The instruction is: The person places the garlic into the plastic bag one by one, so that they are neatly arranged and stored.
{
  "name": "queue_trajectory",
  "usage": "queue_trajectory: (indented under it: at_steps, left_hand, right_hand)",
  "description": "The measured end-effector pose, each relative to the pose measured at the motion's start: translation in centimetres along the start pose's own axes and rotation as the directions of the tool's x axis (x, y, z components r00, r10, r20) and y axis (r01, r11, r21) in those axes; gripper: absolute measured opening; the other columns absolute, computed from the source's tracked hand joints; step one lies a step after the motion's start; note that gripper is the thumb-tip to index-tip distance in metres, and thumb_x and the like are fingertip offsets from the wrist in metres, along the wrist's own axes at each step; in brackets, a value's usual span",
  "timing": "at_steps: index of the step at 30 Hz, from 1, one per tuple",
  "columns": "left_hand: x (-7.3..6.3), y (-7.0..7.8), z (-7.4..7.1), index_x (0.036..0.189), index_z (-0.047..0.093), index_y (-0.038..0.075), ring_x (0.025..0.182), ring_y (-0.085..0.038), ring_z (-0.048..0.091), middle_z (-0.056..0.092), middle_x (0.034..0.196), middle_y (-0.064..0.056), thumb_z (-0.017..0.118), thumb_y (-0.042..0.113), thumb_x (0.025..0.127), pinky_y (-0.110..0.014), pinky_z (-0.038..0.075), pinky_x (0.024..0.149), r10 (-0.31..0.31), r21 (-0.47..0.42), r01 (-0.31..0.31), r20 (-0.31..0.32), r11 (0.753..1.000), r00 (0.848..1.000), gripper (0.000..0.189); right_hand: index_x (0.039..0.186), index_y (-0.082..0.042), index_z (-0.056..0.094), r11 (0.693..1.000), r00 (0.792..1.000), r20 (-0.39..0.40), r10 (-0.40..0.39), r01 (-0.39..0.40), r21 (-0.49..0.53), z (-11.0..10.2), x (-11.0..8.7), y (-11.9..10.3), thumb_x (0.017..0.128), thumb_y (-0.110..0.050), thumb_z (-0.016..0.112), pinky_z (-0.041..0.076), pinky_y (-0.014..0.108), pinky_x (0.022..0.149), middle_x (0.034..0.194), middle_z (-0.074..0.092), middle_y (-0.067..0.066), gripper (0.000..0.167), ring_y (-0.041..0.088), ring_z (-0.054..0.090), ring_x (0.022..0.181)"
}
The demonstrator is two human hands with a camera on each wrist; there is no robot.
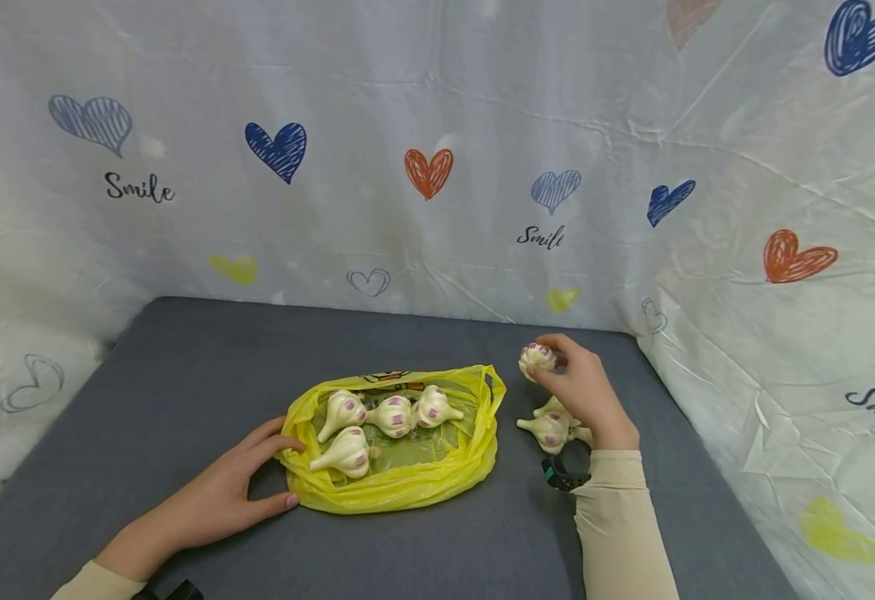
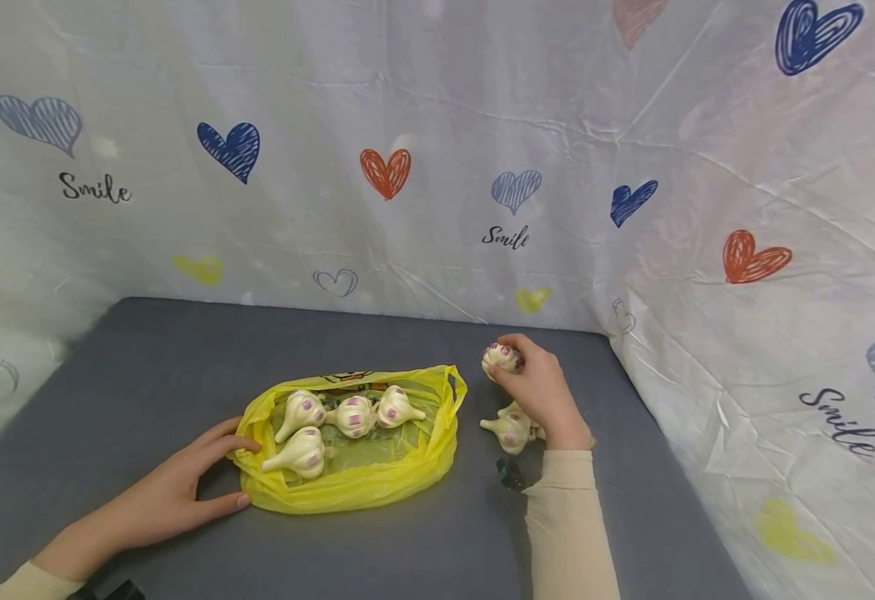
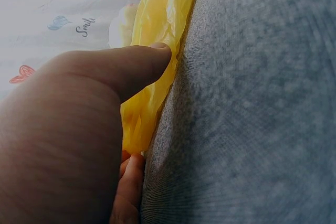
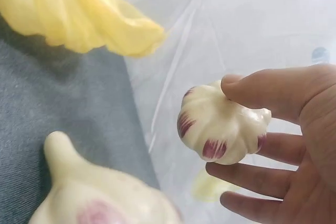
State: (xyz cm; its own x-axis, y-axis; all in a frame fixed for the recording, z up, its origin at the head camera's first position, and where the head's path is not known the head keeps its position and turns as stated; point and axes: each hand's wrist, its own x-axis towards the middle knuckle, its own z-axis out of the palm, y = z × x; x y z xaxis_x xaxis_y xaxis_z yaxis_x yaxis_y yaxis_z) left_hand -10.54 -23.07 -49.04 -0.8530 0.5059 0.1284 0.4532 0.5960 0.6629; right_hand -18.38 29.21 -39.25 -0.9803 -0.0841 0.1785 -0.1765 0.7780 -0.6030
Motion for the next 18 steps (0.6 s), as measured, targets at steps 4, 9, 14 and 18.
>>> queue_trajectory:
  at_steps: [4, 9, 14, 18]
  left_hand:
    - [0.0, 0.0, 0.0, 0.146, 0.06, 0.037, 0.153, -0.05, 0.042, 0.034, 0.172, -0.018, 0.077, 0.062, 0.098, -0.07, 0.048, 0.105, -0.006, 0.001, 0.006, -0.001, 1.0, 1.0, 0.057]
    - [0.0, 0.1, -0.1, 0.145, 0.061, 0.033, 0.151, -0.052, 0.043, 0.035, 0.171, -0.02, 0.077, 0.059, 0.099, -0.071, 0.049, 0.103, 0.011, 0.005, -0.011, -0.002, 1.0, 1.0, 0.056]
    - [-0.1, 0.0, 0.1, 0.146, 0.061, 0.036, 0.152, -0.049, 0.043, 0.035, 0.172, -0.018, 0.077, 0.062, 0.098, -0.069, 0.049, 0.104, -0.004, 0.005, 0.004, -0.004, 1.0, 1.0, 0.057]
    - [-0.1, 0.0, 0.1, 0.147, 0.061, 0.035, 0.152, -0.052, 0.042, 0.035, 0.172, -0.02, 0.077, 0.062, 0.098, -0.071, 0.049, 0.103, -0.01, 0.002, 0.01, -0.003, 1.0, 1.0, 0.058]
  right_hand:
    - [0.149, -0.013, 0.062, 1.0, 1.0, 0.004, -0.009, 0.009, 0.009, -0.3, -0.2, -0.8, 0.105, -0.028, 0.078, 0.054, 0.06, 0.103, 0.144, 0.067, 0.014, 0.05, 0.042, 0.061, 0.134]
    - [0.144, -0.014, 0.065, 0.999, 1.0, 0.013, -0.025, 0.025, 0.024, -0.3, -0.3, -1.6, 0.103, -0.025, 0.081, 0.051, 0.063, 0.107, 0.142, 0.067, 0.013, 0.046, 0.044, 0.059, 0.137]
    - [0.143, -0.015, 0.065, 0.999, 0.999, 0.026, -0.046, 0.045, 0.029, -0.1, -0.3, -2.4, 0.102, -0.024, 0.082, 0.053, 0.062, 0.106, 0.141, 0.067, 0.012, 0.045, 0.043, 0.061, 0.137]
    - [0.142, -0.016, 0.065, 0.998, 0.998, 0.026, -0.054, 0.053, 0.023, 0.0, -0.4, -2.9, 0.101, -0.024, 0.082, 0.055, 0.06, 0.103, 0.138, 0.069, 0.01, 0.045, 0.04, 0.063, 0.134]
